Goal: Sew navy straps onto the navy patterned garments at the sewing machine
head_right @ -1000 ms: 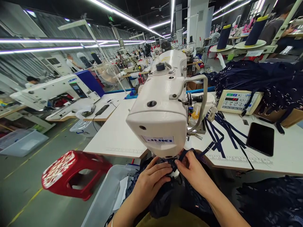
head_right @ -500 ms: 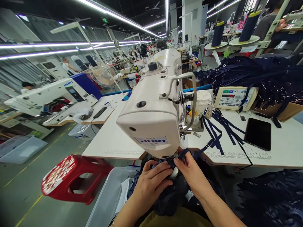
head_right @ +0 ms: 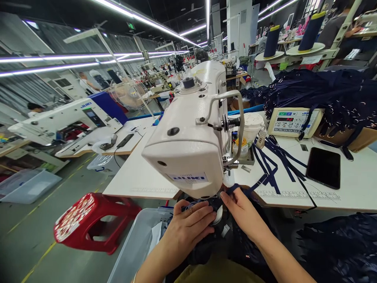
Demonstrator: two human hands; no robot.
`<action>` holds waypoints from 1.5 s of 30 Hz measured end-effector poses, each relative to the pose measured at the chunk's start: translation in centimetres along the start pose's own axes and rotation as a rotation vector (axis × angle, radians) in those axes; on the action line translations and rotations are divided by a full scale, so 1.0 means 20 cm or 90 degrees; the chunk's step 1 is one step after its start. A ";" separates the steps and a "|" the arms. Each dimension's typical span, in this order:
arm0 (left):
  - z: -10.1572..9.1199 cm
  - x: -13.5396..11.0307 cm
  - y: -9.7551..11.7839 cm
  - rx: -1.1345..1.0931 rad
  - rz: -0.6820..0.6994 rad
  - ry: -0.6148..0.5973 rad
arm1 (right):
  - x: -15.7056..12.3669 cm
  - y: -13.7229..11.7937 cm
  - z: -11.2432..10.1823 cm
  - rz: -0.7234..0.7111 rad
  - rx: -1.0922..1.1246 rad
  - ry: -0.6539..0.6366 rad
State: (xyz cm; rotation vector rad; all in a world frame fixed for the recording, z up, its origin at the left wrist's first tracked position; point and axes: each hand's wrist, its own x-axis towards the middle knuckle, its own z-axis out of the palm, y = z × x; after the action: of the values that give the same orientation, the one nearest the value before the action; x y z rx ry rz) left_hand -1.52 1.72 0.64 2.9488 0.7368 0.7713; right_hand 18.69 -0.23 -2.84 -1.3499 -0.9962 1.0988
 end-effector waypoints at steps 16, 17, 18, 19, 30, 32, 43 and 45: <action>0.09 -0.01 0.08 0.177 -0.030 0.018 | 0.21 -0.01 -0.02 -0.145 -0.254 -0.001; 0.09 -0.01 0.08 0.179 -0.032 0.019 | 0.23 0.01 -0.02 -0.150 -0.268 -0.005; 0.09 -0.01 0.08 0.181 -0.035 0.020 | 0.24 0.03 -0.03 -0.161 -0.281 -0.009; 0.09 0.00 0.09 0.184 -0.038 0.022 | 0.25 0.05 -0.03 -0.172 -0.295 -0.011; 0.10 0.03 0.13 0.258 -0.064 0.036 | 0.33 0.05 -0.03 -0.178 -0.318 0.007; 0.11 0.02 0.13 0.255 -0.065 0.041 | 0.32 0.05 -0.02 -0.174 -0.315 0.012; 0.14 0.03 0.13 0.242 -0.080 0.051 | 0.31 0.02 -0.01 -0.181 -0.307 -0.005; 0.14 0.03 0.12 0.237 -0.080 0.049 | 0.31 0.02 -0.01 -0.181 -0.306 -0.001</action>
State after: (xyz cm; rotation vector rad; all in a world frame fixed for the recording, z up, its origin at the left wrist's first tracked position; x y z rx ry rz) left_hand 1.30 0.07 -1.19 3.1622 1.1781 0.8213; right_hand 20.19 5.76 -3.68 -1.5195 -1.4665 0.6674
